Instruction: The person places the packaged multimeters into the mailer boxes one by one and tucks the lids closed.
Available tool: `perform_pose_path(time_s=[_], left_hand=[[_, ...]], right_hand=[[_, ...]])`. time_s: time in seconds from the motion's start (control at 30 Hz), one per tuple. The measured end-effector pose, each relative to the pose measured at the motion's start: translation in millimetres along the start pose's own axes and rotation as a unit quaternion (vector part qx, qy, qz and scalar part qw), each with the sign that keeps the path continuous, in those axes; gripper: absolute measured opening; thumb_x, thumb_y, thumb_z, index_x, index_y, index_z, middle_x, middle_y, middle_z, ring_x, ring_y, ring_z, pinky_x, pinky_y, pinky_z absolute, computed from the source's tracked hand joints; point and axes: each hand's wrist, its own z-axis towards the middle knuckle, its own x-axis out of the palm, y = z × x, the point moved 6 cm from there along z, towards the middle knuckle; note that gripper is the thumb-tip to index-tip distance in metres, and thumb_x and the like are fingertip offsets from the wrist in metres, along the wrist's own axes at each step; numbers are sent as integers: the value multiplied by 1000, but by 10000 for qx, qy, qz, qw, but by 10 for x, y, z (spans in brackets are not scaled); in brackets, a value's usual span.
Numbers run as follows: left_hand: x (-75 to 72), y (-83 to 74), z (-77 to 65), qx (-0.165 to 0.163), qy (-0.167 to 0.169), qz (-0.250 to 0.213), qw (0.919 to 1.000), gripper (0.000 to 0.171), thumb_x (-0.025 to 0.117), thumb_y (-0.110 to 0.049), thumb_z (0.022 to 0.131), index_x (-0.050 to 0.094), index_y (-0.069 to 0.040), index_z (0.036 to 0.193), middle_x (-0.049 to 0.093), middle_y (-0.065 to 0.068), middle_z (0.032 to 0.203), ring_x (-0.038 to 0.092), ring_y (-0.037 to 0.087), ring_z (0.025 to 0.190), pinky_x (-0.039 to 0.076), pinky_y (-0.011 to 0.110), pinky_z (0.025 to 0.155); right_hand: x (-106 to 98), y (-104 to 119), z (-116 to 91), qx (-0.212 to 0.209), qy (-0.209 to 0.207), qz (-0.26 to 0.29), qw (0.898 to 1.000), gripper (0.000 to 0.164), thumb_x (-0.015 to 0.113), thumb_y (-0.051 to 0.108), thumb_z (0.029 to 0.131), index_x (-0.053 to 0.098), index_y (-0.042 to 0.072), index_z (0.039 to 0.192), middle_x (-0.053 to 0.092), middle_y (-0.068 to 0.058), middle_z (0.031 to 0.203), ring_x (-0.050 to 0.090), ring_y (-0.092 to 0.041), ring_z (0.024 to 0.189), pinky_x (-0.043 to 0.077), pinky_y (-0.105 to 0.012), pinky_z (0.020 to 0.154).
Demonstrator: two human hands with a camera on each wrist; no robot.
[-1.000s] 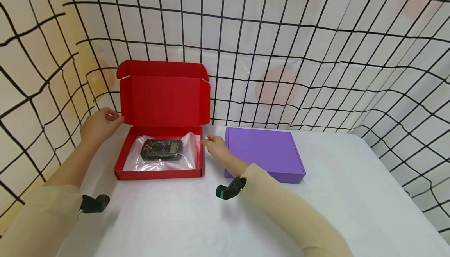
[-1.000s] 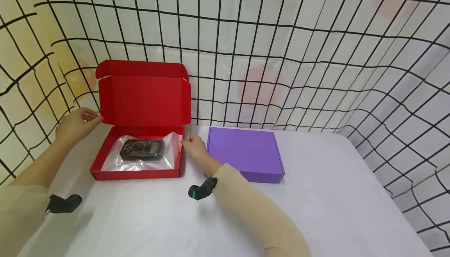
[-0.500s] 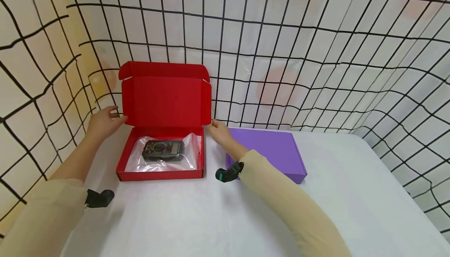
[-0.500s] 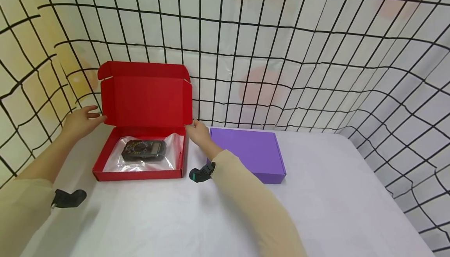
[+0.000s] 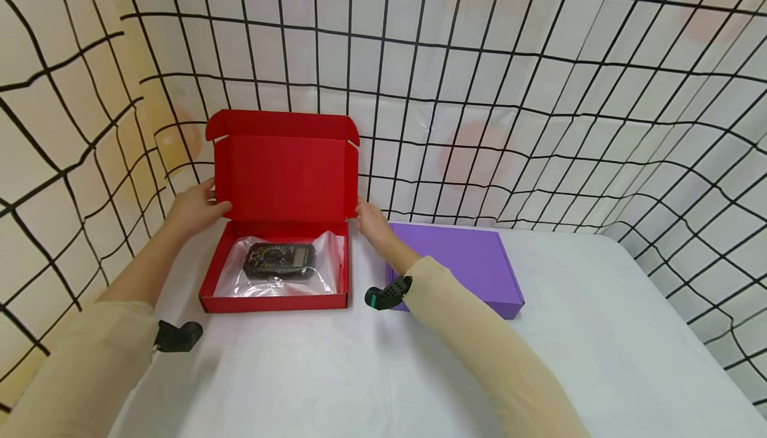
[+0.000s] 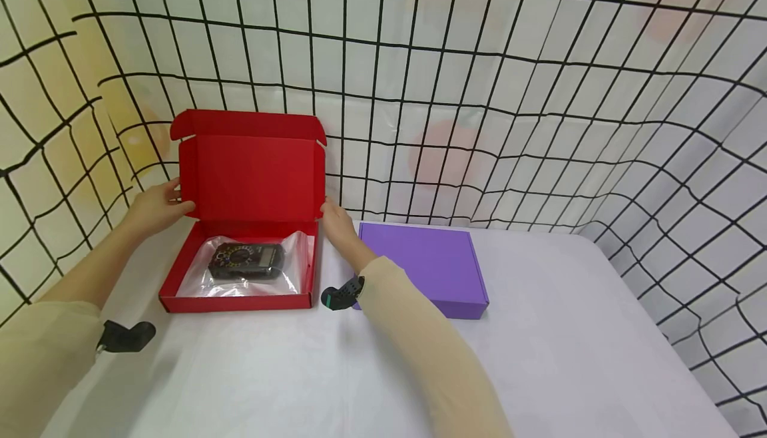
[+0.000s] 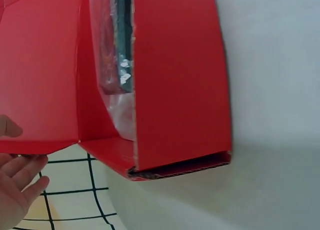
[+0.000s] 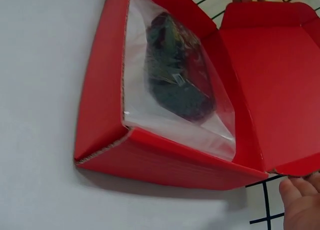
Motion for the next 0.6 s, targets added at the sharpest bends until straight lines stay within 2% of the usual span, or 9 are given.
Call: perform_pose_path(time_s=[0.1,0.13,0.23,0.3,0.43,0.53,0.6], left_hand=[[32,7,-5,-21,74,-16,10000,64,44,-21,92,17,9,142,45,38,124,45,50,114,44,55,88],[38,12,-8,-34,93,-13,10000,65,44,-22,92,17,9,142,44,38,125,45,50,114,45,55,87],[49,22,-22,-63,129,27,9999,65,43,-23,93,15,10,142,42,39,126,44,50,115,44,55,87],[53,23,-32,-66,127,22,9999,66,43,-23,93,14,10,142,42,39,127,44,50,115,44,55,87],[65,15,-67,-45,92,-78,9999,64,41,-27,95,15,8,143,42,37,129,45,49,116,45,55,87],[88,19,-105,-100,230,-226,9994,67,36,-38,98,12,4,145,39,36,132,41,49,119,42,57,90],[98,30,-132,-138,372,-314,9987,70,29,-45,98,9,2,146,34,36,136,36,50,123,37,60,94]], right_hand=[[53,-433,421,84,323,850,9958,49,33,28,95,38,12,141,50,-3,134,51,-13,117,46,-30,91],[71,-468,444,141,401,920,9949,49,30,31,97,36,12,142,44,-5,140,46,-16,124,43,-32,96],[97,-529,474,209,402,912,9948,55,21,38,97,32,12,144,36,-8,146,38,-22,131,38,-33,102],[104,-548,460,202,377,960,9945,57,21,40,96,32,11,144,34,-8,147,36,-23,132,38,-31,102],[87,-656,512,219,383,1136,9925,59,21,43,94,35,14,143,36,-7,146,40,-21,130,40,-30,99],[60,-686,504,179,445,1267,9908,59,22,47,94,40,15,140,40,-7,143,45,-19,126,42,-30,97],[50,-572,365,236,482,1273,9904,59,21,49,95,43,15,139,42,-6,141,46,-18,125,41,-30,99]])
